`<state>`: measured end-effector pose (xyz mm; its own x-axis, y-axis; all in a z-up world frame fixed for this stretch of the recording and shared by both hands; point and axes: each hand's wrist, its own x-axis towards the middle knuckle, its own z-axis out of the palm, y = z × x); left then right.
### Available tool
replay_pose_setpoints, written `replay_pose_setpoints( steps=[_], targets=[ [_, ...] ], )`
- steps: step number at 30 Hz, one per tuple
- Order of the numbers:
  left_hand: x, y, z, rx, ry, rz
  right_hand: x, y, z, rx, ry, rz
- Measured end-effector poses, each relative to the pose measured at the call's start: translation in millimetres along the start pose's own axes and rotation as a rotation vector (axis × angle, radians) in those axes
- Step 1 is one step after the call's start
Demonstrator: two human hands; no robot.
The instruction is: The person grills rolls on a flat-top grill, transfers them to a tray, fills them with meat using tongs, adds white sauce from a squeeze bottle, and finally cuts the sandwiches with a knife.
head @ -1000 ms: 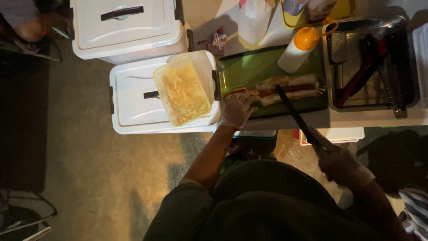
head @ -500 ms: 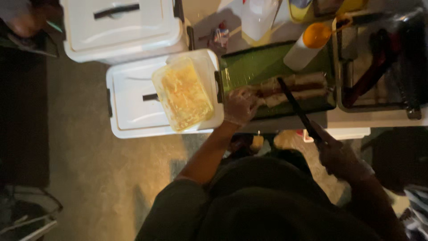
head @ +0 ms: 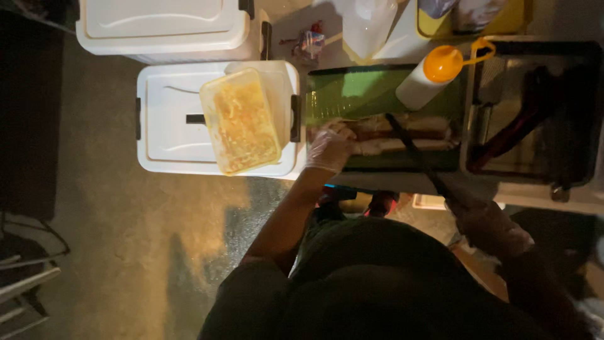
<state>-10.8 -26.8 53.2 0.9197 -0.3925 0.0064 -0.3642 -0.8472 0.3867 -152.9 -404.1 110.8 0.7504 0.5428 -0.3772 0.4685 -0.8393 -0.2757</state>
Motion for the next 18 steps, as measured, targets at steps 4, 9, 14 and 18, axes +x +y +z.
replay_pose_setpoints(
  steps=[4, 9, 14, 18],
  targets=[
    [-9, -1, 6, -0.424, -0.205, -0.485, -17, 23, -25, -0.017, 0.094, -0.068],
    [-50, -8, 50, -1.115, 0.635, -0.018, -30, 39, -40, 0.08, -0.214, 0.11],
    [-119, 19, 33, -0.559, 0.599, -0.237, -37, 57, -26, -0.035, -0.034, -0.107],
    [-129, 44, -5, -0.4, 0.271, -0.531, -36, 55, -22, 0.329, -0.256, 0.241]
  ],
)
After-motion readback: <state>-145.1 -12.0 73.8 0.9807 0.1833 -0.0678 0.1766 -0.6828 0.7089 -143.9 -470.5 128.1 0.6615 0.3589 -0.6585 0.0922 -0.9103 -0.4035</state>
